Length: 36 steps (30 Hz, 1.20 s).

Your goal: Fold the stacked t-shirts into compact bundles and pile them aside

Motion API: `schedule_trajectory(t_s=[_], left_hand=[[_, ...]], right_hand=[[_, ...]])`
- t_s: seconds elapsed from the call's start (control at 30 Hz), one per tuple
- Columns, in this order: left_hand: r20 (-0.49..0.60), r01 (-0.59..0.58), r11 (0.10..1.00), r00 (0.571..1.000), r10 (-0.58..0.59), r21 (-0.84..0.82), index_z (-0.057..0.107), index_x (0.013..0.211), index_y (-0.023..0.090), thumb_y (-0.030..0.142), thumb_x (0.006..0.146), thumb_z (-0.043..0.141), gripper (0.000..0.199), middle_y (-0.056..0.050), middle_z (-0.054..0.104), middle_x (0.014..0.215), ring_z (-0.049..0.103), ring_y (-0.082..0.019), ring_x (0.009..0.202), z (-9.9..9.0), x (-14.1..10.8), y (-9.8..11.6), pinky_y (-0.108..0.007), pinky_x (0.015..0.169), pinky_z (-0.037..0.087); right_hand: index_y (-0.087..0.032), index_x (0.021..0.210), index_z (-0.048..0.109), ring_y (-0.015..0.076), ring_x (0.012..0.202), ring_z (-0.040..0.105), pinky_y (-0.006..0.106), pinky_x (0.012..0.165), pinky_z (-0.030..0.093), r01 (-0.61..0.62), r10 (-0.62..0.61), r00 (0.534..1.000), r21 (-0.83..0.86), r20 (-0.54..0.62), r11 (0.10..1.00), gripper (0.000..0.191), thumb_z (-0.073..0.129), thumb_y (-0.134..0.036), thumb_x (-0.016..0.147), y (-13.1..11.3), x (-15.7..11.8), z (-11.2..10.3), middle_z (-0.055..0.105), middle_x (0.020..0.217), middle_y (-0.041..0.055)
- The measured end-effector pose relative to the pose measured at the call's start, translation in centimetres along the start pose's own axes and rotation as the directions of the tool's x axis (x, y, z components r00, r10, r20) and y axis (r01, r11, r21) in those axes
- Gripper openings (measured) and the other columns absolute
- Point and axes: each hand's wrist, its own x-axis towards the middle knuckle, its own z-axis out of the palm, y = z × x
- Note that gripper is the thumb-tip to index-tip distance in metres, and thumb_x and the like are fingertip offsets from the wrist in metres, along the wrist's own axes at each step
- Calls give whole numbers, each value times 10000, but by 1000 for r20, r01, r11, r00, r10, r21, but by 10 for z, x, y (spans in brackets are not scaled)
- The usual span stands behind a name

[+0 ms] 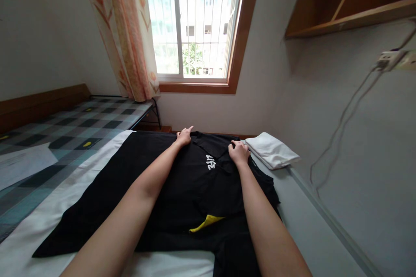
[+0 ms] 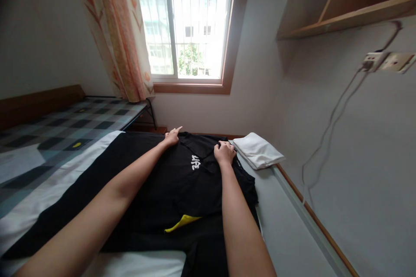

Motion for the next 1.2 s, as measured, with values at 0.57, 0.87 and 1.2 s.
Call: schedule_trajectory(t_s=[0.57, 0.87, 1.2], left_hand=[[-199, -58, 997, 978, 69, 58, 624, 1185, 208, 256, 830, 574, 362, -144, 526, 1256, 464, -305, 1199, -29, -14, -25, -485, 1034, 280], [-68, -572, 819, 820, 568, -47, 642, 1145, 259, 383, 885, 562, 299, -71, 567, 1182, 526, -242, 1119, -45, -114, -65, -402, 1000, 376], [-87, -526, 848, 850, 520, -66, 682, 1082, 267, 396, 915, 535, 257, -58, 620, 1142, 575, -214, 1076, -73, -228, -150, -360, 981, 424]], right_hand=[[-199, 1259, 653, 319, 1224, 474, 459, 1003, 376, 21, -21, 1000, -8, 8, 1000, 417, 448, -318, 916, 2, 0, -1, 567, 1360, 102], [-209, 1249, 652, 314, 1181, 486, 451, 968, 394, 68, -71, 996, -52, -50, 996, 406, 450, -302, 910, 3, -1, 3, 590, 1299, 125], [-153, 1077, 712, 282, 1014, 528, 397, 889, 408, 174, -162, 940, 15, -300, 985, 340, 480, -251, 848, 9, -1, 8, 603, 1085, 149]])
